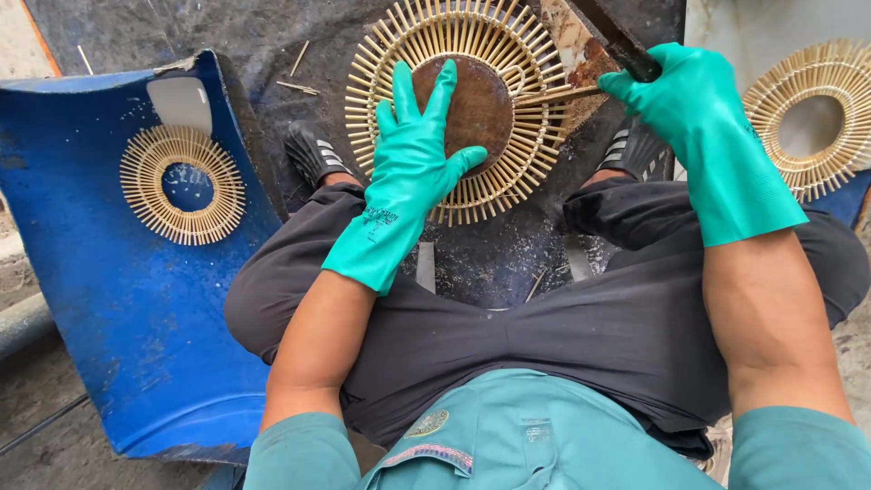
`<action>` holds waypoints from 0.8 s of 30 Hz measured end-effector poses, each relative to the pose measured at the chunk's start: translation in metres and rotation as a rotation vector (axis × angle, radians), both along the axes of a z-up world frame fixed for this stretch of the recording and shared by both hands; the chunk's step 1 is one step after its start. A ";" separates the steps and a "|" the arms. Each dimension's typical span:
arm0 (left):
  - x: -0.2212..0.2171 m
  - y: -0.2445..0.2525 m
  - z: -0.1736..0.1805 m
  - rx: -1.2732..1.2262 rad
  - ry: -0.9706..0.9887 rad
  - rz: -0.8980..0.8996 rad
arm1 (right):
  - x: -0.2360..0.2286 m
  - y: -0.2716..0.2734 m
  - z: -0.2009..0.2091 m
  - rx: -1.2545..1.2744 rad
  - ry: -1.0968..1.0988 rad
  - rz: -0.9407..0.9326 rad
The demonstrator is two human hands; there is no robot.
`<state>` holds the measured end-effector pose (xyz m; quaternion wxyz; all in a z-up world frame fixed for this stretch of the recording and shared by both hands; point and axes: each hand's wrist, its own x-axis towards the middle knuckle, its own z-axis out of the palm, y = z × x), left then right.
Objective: Assembling a circular bamboo decorative frame by inserting and securing wooden spokes onto a base.
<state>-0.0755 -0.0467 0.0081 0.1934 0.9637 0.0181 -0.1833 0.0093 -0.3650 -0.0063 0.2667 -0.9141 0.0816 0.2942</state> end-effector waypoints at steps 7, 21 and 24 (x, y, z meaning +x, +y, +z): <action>0.006 0.005 0.002 0.021 0.038 -0.020 | -0.005 -0.007 0.003 -0.022 -0.017 0.028; 0.006 -0.003 0.009 -0.086 0.081 0.171 | 0.002 -0.010 0.000 0.101 -0.189 -0.008; 0.004 -0.001 -0.004 -0.081 -0.038 0.086 | -0.001 -0.007 -0.009 0.080 -0.181 0.064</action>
